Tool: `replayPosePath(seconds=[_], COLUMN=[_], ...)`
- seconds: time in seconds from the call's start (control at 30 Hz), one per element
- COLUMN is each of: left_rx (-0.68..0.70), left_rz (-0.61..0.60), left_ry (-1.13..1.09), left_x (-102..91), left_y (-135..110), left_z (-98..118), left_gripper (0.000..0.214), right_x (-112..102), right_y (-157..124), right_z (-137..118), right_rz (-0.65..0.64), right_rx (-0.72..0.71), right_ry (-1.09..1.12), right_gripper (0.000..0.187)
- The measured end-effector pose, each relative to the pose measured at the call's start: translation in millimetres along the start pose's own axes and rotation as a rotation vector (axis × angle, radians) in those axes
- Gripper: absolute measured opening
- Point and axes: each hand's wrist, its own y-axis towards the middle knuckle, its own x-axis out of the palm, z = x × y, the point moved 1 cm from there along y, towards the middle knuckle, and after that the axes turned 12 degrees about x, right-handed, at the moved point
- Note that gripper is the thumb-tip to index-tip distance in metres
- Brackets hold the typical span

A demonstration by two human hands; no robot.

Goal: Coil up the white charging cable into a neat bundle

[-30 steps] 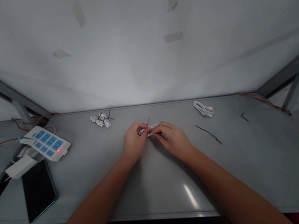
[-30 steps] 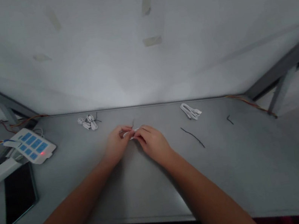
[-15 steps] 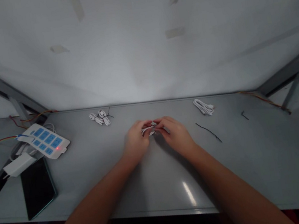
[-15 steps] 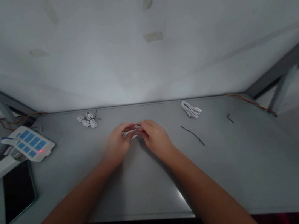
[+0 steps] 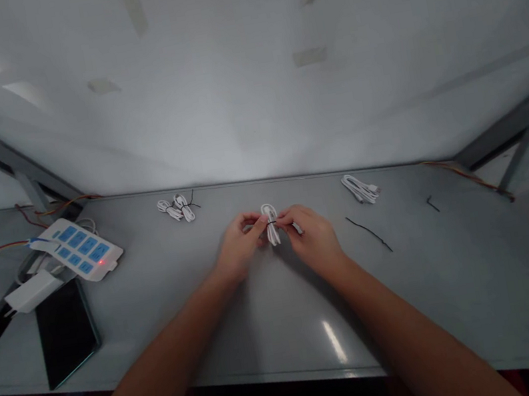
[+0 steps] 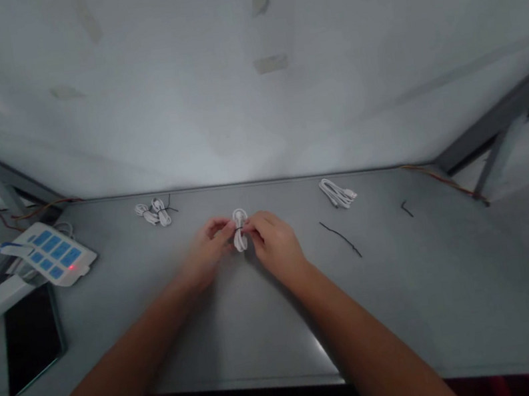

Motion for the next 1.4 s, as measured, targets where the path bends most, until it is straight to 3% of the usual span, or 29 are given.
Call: replayPosePath(seconds=[0.17,0.3,0.4,0.6,0.73,0.8,0.93,1.0,1.1,1.23,1.3,1.4], left_rx=[-0.24,-0.349,-0.355,-0.236,-0.139,-0.048,0.106,0.122,0.077,-0.03,-0.099,-0.185], left_rz=[-0.235,-0.277,-0.258,-0.2,-0.186,-0.198,-0.282,-0.311,-0.294,-0.254,-0.272,-0.293], left_ry=[-0.313,-0.371,-0.355,-0.234,-0.12,-0.032,0.106,0.121,0.056,-0.104,-0.165,-0.22], left_x=[-2.4,-6.6,-8.4,-9.9,-13.2,-14.6,-13.6,-11.9,-10.5,-11.4,-11.8,-11.9], left_y=[1.7,1.1,2.1,5.9,8.1,8.5,6.3,4.7,4.0,5.7,5.9,5.0], left_z=[1.7,2.9,1.3,-3.6,-1.4,3.2,14.1,16.0,12.3,5.2,4.5,6.7], left_gripper=[0.028,0.025,0.026,0.037,0.051,0.054,0.043,0.04,0.044,0.049,0.047,0.041], right_x=[-2.7,-2.7,-3.8,-7.2,-3.3,-1.0,0.3,-0.7,-3.6,-8.5,-10.4,-12.2], right_y=[-1.1,-2.1,-2.0,-0.2,1.6,3.0,4.9,5.2,6.3,7.9,8.0,7.1], right_z=[-5.2,-6.4,-6.1,-5.5,-1.6,1.2,5.4,6.7,8.5,5.6,2.4,-0.9], right_rz=[-0.02,-0.028,-0.028,-0.103,-0.181,-0.239,-0.421,-0.471,-0.373,-0.218,-0.196,-0.195], right_rx=[-0.015,0.081,0.087,0.101,0.357,0.528,0.844,0.912,0.79,0.362,0.179,0.058], right_ry=[0.068,0.095,0.095,0.137,0.289,0.44,0.847,0.945,0.817,0.389,0.271,0.202], right_gripper=[0.021,0.019,0.017,0.014,0.01,0.017,0.033,0.035,0.029,0.003,0.015,0.017])
